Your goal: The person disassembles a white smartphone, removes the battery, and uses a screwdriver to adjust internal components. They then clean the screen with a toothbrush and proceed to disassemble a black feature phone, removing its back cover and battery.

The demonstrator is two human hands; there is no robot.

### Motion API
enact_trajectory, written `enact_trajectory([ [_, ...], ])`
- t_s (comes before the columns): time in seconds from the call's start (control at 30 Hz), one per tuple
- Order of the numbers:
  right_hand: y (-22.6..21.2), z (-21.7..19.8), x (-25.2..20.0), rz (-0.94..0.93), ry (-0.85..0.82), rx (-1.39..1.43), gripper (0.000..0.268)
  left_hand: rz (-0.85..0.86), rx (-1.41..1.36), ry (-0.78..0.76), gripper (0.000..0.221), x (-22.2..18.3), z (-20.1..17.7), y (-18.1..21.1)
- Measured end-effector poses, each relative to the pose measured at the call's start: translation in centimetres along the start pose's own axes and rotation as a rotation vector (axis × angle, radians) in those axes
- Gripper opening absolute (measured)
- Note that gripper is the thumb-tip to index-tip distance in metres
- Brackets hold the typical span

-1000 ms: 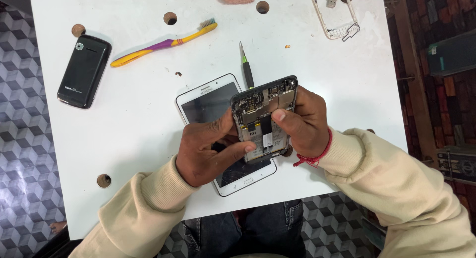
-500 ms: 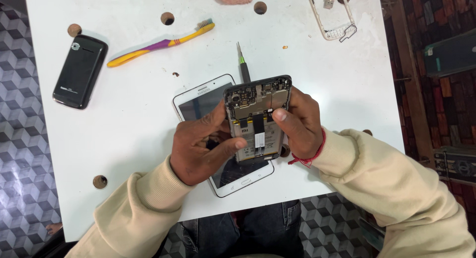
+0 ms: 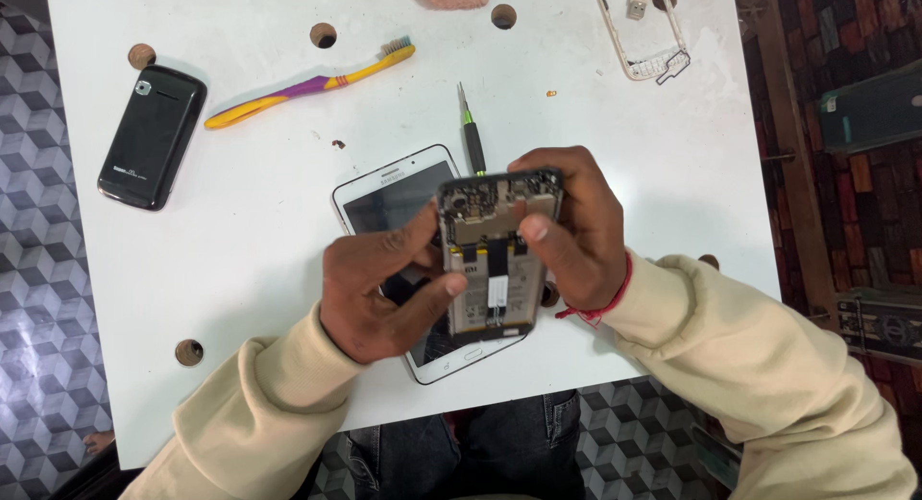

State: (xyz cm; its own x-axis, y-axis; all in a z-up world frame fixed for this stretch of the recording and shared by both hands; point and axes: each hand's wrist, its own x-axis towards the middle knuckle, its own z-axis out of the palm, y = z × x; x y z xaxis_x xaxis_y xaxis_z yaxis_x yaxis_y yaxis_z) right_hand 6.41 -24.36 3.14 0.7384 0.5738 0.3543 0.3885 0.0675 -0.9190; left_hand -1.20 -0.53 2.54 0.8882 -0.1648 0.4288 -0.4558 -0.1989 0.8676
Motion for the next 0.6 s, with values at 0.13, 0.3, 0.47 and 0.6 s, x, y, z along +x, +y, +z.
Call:
enact_trajectory([
  [0.13,-0.19,0.66,0.19,-0.071,-0.011,-0.11,0.044,0.004,0.024,-0.045,0.066,0.05,-0.04,0.08],
  [0.3,-0.06,0.75,0.55,0.018,-0.064,0.02,0.041,-0.005,0.05,-0.004,0.063,0.09,-0.05,0.19],
  [0.47,-0.06,0.7,0.53,0.037,-0.078,0.033,0.042,-0.055,0.047,0.006,0.059,0.13,-0.1,0.55],
  [0.6,-0.11,0.7,0.75,0.099,-0.118,0.031,0.046,-0.162,0.013,0.036,0.057,-0.03,-0.31,0.76],
])
